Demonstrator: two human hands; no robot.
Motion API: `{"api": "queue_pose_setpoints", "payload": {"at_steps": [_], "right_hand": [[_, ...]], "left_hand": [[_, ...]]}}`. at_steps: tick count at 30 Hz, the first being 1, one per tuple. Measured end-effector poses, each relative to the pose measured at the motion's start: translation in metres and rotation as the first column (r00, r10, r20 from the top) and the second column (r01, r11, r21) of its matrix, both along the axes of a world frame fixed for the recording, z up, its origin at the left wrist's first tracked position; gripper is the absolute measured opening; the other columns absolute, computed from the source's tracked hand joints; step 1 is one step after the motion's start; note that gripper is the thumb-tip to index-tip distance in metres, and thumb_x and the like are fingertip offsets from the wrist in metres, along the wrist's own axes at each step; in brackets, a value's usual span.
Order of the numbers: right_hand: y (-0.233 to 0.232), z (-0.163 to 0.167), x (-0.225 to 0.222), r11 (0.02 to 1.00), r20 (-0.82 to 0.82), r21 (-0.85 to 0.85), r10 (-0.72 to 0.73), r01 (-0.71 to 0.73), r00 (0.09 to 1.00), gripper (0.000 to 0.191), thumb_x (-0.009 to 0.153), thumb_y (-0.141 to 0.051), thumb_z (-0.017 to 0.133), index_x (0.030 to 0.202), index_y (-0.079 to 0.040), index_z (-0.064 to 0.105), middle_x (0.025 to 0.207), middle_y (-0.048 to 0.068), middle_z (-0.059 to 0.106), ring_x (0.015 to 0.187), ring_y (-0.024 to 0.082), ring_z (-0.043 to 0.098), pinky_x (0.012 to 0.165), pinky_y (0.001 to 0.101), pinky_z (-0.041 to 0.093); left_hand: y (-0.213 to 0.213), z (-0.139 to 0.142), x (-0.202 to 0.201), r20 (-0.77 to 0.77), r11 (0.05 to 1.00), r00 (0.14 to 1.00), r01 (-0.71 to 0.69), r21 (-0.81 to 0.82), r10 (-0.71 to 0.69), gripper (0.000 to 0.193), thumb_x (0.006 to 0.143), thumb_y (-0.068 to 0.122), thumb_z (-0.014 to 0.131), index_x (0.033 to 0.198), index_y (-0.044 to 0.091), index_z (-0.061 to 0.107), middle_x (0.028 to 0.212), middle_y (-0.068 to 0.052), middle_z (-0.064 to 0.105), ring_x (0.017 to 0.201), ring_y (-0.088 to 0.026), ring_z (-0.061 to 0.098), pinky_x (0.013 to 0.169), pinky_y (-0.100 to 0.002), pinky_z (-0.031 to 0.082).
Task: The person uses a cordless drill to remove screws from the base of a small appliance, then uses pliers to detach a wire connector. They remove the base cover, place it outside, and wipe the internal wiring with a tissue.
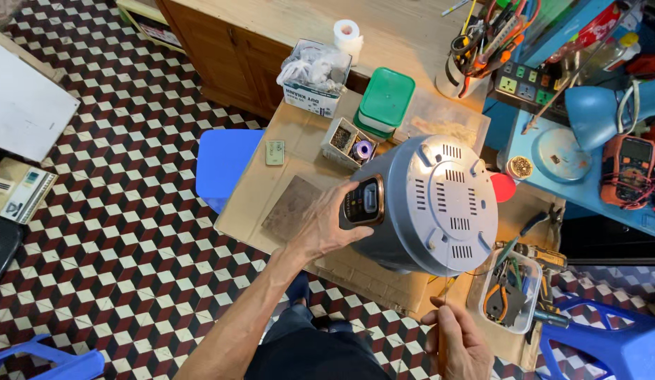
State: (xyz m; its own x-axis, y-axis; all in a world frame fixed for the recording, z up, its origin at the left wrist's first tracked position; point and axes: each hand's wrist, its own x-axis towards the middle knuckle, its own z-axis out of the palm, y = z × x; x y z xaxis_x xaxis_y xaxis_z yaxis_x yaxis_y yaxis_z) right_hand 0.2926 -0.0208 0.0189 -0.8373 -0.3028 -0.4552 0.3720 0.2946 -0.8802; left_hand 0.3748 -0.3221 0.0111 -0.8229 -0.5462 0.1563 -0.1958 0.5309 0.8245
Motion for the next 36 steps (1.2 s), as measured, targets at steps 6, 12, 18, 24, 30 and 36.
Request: {"api": "queue_pose_setpoints", "payload": {"at_steps": [6, 12, 18, 24, 30, 36], "right_hand": [[0.001, 0.005, 0.015, 1.0, 0.006, 0.002, 0.009, -0.009, 1.0, 0.039, 0.096, -0.018, 0.061, 0.133, -0.005, 0.064, 0.079, 0.011, 0.069, 0.045, 0.009, 0.044, 0.036, 0.025, 0.031], [0.01, -0.001, 0.051, 0.995, -0.093, 0.071, -0.062, 0.069, 0.994, 0.046, 0.094, -0.019, 0.063, 0.139, -0.008, 0.061, 0.078, 0.009, 0.073, 0.044, 0.009, 0.046, 0.039, 0.0247, 0.035], [-0.004, 0.0, 0.1, 0.936, -0.079, 0.28, -0.201, 0.215, 0.976, 0.047, 0.095, -0.021, 0.063, 0.14, -0.008, 0.06, 0.077, 0.009, 0.074, 0.049, 0.009, 0.05, 0.043, 0.0252, 0.038], [-0.038, -0.007, 0.136, 0.897, -0.088, 0.18, -0.394, 0.403, 0.915, 0.046, 0.097, -0.017, 0.062, 0.141, -0.003, 0.059, 0.08, 0.012, 0.074, 0.05, 0.008, 0.049, 0.044, 0.0247, 0.038], [-0.056, -0.007, 0.157, 0.828, -0.082, 0.055, -0.553, 0.558, 0.829, 0.041, 0.101, -0.014, 0.056, 0.138, 0.003, 0.059, 0.083, 0.016, 0.071, 0.051, 0.009, 0.05, 0.043, 0.0232, 0.039], [-0.064, 0.0, 0.168, 0.742, 0.026, 0.041, -0.67, 0.669, 0.742, 0.04, 0.105, -0.022, 0.048, 0.137, 0.0, 0.059, 0.085, 0.019, 0.072, 0.049, 0.011, 0.051, 0.035, 0.0226, 0.035]], "left_hand": [[0.004, -0.004, 0.022, 0.054, 0.998, 0.998, 0.038, 0.041, -0.041, 0.087, 0.08, 0.045, 0.08, 0.147, 0.003, 0.043, 0.148, -0.021, 0.051, 0.139, -0.036, 0.047, 0.114, -0.047, 0.037], [-0.036, 0.022, 0.0, -0.133, 0.995, 0.99, 0.058, 0.082, -0.047, 0.047, 0.102, 0.03, 0.058, 0.141, 0.003, 0.054, 0.144, -0.018, 0.058, 0.134, -0.033, 0.055, 0.107, -0.042, 0.048], [-0.083, 0.037, -0.058, -0.135, 0.98, 0.976, 0.181, 0.079, -0.169, 0.036, 0.105, 0.024, 0.051, 0.135, 0.008, 0.061, 0.124, -0.015, 0.071, 0.105, -0.029, 0.071, 0.09, -0.037, 0.055], [-0.107, 0.009, -0.069, -0.191, 0.955, 0.942, 0.292, 0.054, -0.277, 0.032, 0.106, 0.021, 0.049, 0.133, 0.009, 0.061, 0.126, -0.013, 0.072, 0.108, -0.027, 0.072, 0.091, -0.037, 0.055], [-0.123, -0.009, -0.074, -0.151, 0.939, 0.93, 0.343, 0.035, -0.335, 0.032, 0.106, 0.021, 0.051, 0.132, 0.009, 0.063, 0.125, -0.013, 0.072, 0.111, -0.028, 0.071, 0.093, -0.037, 0.055], [-0.127, 0.001, -0.08, -0.143, 0.901, 0.898, 0.429, 0.067, -0.417, 0.034, 0.107, 0.021, 0.048, 0.134, 0.007, 0.062, 0.131, -0.013, 0.069, 0.119, -0.026, 0.068, 0.098, -0.036, 0.053]]}}
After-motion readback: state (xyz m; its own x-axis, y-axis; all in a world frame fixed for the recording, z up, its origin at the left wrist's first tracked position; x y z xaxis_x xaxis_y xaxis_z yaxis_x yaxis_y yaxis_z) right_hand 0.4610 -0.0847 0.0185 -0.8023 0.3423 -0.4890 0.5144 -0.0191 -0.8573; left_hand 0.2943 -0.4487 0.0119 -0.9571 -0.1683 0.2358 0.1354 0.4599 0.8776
